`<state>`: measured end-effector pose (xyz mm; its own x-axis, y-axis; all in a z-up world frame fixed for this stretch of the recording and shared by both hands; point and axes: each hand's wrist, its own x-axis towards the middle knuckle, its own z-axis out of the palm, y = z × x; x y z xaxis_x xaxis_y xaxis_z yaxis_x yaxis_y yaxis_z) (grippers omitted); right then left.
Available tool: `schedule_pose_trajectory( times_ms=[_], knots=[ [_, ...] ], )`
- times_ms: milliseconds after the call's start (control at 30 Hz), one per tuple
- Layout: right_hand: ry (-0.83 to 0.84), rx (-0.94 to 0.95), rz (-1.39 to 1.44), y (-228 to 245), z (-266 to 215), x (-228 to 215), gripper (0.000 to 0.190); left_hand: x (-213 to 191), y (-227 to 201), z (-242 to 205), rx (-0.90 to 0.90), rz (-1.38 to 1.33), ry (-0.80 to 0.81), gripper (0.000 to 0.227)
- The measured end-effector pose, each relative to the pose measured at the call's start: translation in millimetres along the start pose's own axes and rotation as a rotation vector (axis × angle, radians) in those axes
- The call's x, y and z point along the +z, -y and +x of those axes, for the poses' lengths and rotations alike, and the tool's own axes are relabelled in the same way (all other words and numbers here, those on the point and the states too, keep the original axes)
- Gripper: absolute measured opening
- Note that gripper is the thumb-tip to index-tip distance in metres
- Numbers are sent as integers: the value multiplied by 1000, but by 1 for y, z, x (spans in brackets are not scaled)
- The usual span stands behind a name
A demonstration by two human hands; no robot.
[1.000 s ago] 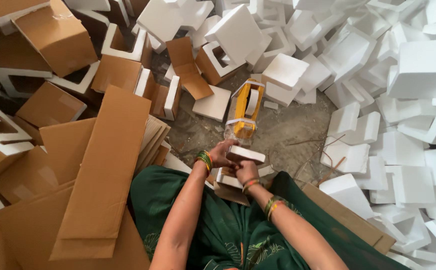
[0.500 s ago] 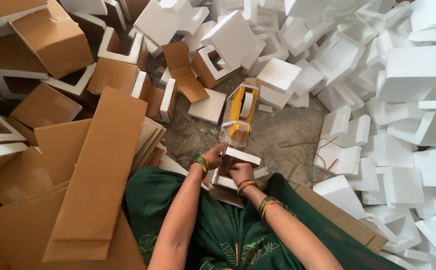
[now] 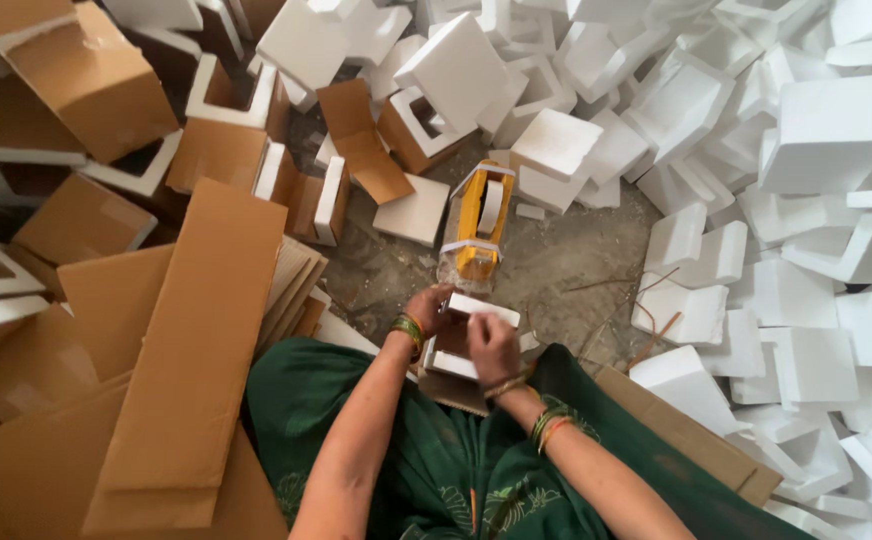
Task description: The person sits on the floor and assembles small cardboard boxes using white foam inserts. They place the foam pieces into the cardboard, fold the flaps, and secure the boxes with a tape dispenser. The process is repeated for multiple units.
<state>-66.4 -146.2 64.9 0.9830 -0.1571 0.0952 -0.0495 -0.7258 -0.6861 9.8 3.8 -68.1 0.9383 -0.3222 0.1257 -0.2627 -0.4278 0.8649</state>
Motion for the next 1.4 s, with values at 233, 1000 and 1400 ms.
schedule_pose_trajectory(
  times_ms=[233, 1000, 1400],
  knots=[
    [351, 346, 420, -74, 100, 35, 32, -10, -23, -13, -92, -28, 59, 58],
    [335, 140, -208, -100, 98, 52, 33, -27, -54, -11, -53, -148, 86, 48],
    [228, 346, 601, -50, 162, 28, 22, -8, -34, -15, -110, -167, 99, 45]
  ],
)
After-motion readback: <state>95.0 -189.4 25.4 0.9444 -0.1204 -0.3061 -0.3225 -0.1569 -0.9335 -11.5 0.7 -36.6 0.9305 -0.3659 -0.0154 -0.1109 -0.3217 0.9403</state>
